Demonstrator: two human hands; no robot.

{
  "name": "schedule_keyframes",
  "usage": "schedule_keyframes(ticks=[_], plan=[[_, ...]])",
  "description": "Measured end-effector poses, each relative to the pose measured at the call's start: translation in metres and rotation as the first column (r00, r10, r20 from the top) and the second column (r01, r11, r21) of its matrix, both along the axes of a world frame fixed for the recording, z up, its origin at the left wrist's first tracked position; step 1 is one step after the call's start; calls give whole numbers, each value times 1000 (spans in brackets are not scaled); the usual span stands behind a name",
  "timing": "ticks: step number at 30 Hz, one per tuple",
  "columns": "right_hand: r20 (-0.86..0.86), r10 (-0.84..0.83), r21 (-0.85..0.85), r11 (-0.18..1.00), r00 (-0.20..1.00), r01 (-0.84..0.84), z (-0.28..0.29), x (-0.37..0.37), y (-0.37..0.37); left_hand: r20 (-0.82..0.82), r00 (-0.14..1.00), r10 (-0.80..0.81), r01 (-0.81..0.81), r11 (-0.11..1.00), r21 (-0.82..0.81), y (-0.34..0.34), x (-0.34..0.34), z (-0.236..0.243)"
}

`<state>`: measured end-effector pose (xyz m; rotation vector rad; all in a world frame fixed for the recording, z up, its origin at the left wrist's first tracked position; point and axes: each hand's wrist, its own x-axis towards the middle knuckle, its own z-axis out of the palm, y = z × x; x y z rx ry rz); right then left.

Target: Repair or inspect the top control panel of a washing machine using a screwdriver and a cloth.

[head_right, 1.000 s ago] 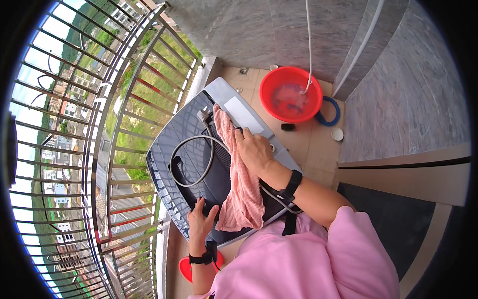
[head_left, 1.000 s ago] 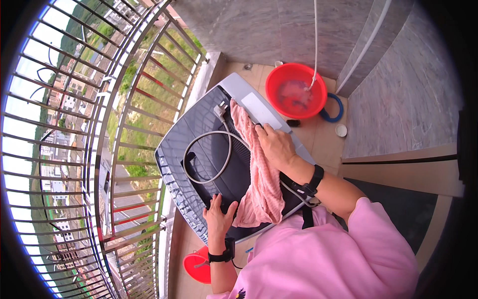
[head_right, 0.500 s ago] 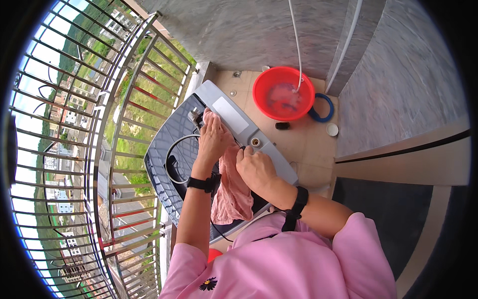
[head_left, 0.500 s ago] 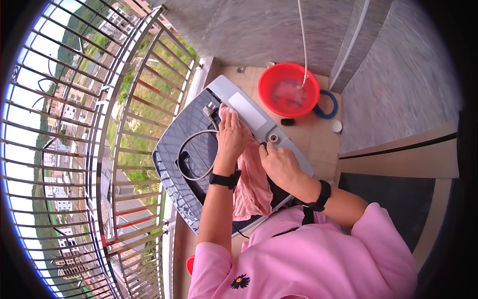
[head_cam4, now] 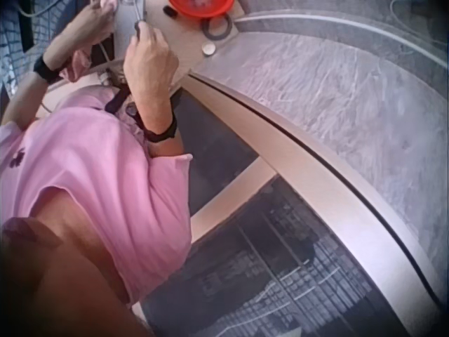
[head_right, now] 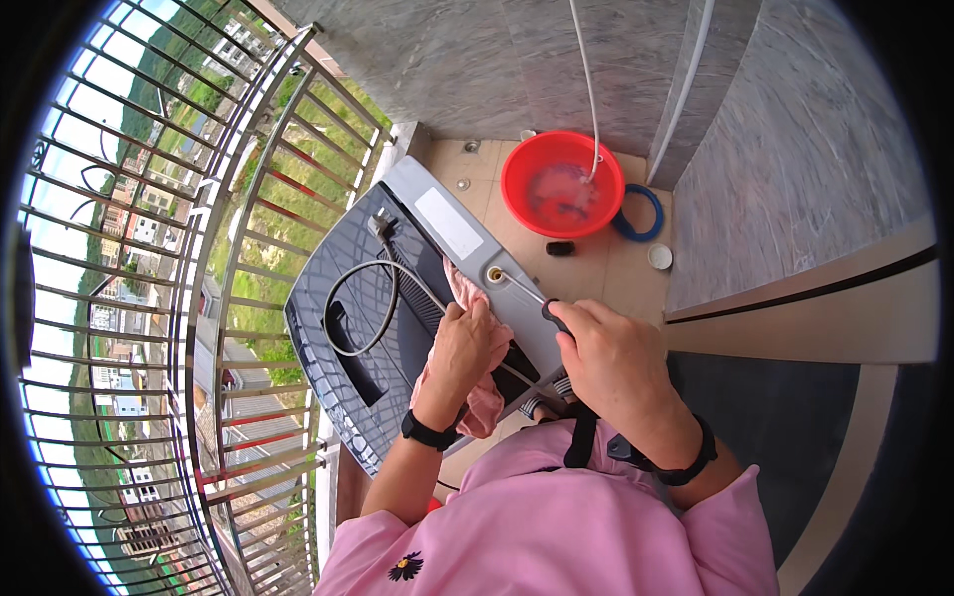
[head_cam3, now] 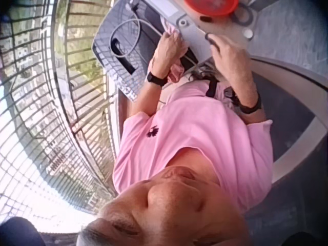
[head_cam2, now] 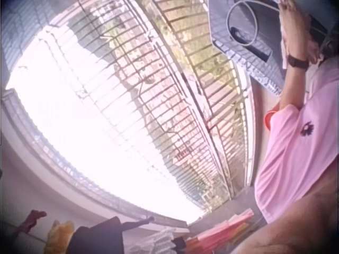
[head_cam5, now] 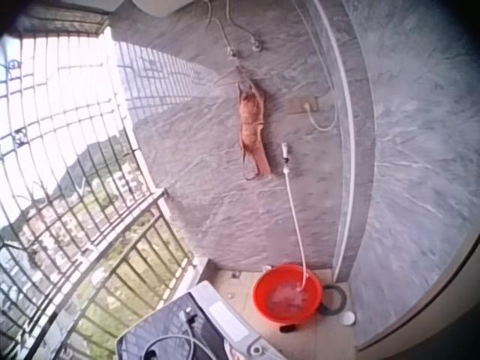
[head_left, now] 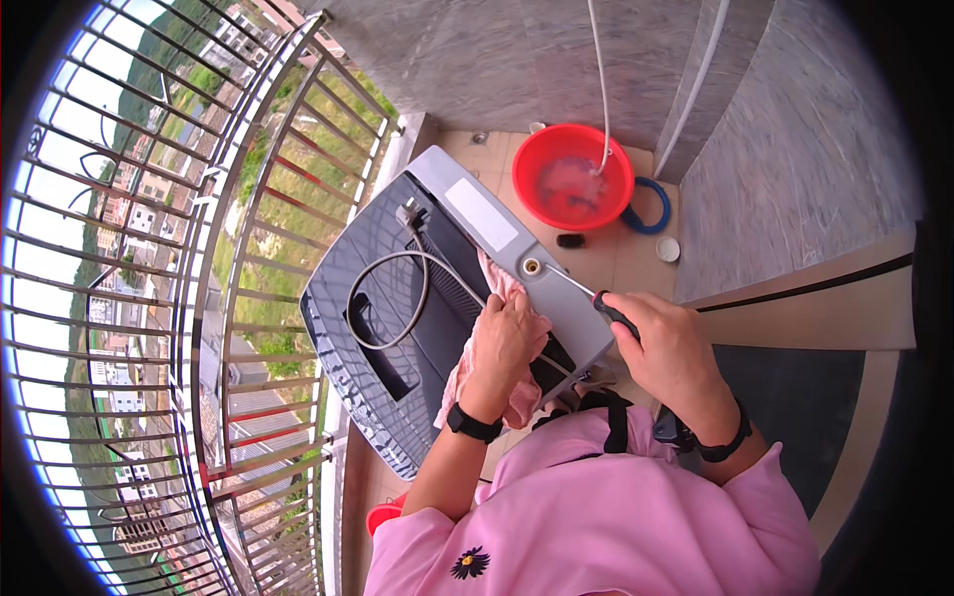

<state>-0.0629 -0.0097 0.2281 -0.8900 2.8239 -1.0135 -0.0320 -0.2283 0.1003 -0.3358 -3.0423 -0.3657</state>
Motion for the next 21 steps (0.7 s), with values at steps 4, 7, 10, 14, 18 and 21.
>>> schedule_keyframes(ticks=[4,7,10,14,18,21], plan=[[-55,-106,-96,990,993,101,-11,-7,6,-8,1000,-6,8,980,196,21,18,11],[-59,-114,-154,983,992,104,-19,-7,6,36,998,52,-59,974,217,33,26,28],[65,-11,-185,983,998,23,-23,-3,5,19,997,79,-82,976,201,33,29,18],[129,7,-119,993,992,9,-47,3,-2,26,993,114,-117,960,253,35,34,16],[218,15,-50,999,976,-4,-61,6,-10,-32,995,96,-82,949,306,33,35,22],[160,-7,-52,998,987,16,-72,11,-17,-100,989,111,-67,928,366,32,33,23]])
